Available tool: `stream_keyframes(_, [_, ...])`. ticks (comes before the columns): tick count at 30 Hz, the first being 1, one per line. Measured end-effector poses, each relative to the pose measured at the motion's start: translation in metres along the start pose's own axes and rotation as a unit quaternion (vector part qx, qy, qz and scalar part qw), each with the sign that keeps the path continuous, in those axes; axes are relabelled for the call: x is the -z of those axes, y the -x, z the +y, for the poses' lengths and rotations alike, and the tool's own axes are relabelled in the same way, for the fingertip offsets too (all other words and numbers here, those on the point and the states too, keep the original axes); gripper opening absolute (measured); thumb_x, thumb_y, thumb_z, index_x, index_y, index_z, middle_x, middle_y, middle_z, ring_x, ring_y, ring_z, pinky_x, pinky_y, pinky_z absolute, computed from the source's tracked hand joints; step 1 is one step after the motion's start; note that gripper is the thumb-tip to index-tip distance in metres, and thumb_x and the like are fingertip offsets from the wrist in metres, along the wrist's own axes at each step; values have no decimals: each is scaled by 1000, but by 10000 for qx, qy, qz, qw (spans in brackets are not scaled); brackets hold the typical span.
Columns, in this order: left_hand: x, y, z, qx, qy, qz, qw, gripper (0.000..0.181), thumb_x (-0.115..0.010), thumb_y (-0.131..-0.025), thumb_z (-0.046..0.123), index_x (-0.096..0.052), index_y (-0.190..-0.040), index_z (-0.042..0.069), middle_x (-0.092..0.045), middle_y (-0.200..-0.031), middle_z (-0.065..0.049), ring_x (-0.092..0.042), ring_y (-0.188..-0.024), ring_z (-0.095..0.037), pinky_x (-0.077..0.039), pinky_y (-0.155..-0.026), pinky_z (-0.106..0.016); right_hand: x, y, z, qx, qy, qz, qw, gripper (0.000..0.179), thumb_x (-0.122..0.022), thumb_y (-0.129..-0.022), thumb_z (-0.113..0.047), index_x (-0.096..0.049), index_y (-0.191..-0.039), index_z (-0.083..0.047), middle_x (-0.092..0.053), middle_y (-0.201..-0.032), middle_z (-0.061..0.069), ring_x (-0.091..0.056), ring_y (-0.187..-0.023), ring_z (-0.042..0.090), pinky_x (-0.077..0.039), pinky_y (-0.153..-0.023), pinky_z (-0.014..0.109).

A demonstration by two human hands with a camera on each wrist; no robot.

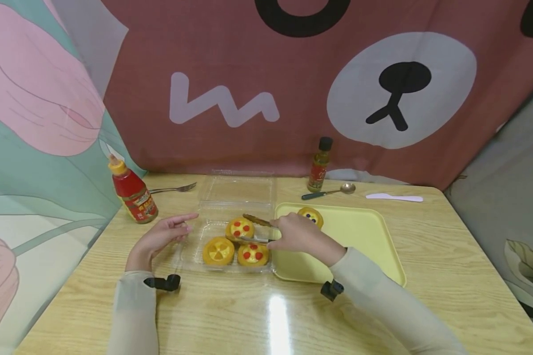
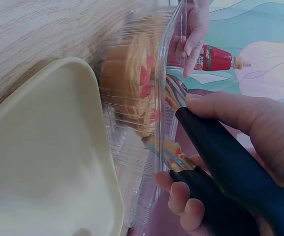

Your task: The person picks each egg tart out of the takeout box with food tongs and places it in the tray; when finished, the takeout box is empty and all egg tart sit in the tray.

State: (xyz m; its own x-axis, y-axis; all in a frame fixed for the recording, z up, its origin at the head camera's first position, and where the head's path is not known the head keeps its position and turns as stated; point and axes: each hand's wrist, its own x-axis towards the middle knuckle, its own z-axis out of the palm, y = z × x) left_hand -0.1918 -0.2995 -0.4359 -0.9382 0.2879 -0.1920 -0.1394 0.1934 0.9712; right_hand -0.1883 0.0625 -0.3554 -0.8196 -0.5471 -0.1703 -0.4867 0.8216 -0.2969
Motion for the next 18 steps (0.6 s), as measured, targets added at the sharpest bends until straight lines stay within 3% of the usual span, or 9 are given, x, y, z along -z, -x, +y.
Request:
stream_keyframes(8, [0,-1,0,28,-33,-11,10000,56,-57,-96,17,-35,-143,-2,-51,-72,8,-49,-69,-6,-46,-66,-23,-3,-1,2,17,25,61,10000,62,-72,-82,-42,-57,-132,-8,-20,-41,-10,-18,-37,5,-19,-37,20])
stream_keyframes(18, [1,-1,0,59,-7,2,10000,54,-57,-96,18,-37,-143,1,-50,-71,8,-49,-68,-6,-46,-65,-23,-13,1,8,300,-12,482,9984,63,-72,-81,-42,-56,-132,-9,-18,-40,-11,-15,-37,5,-19,-36,19])
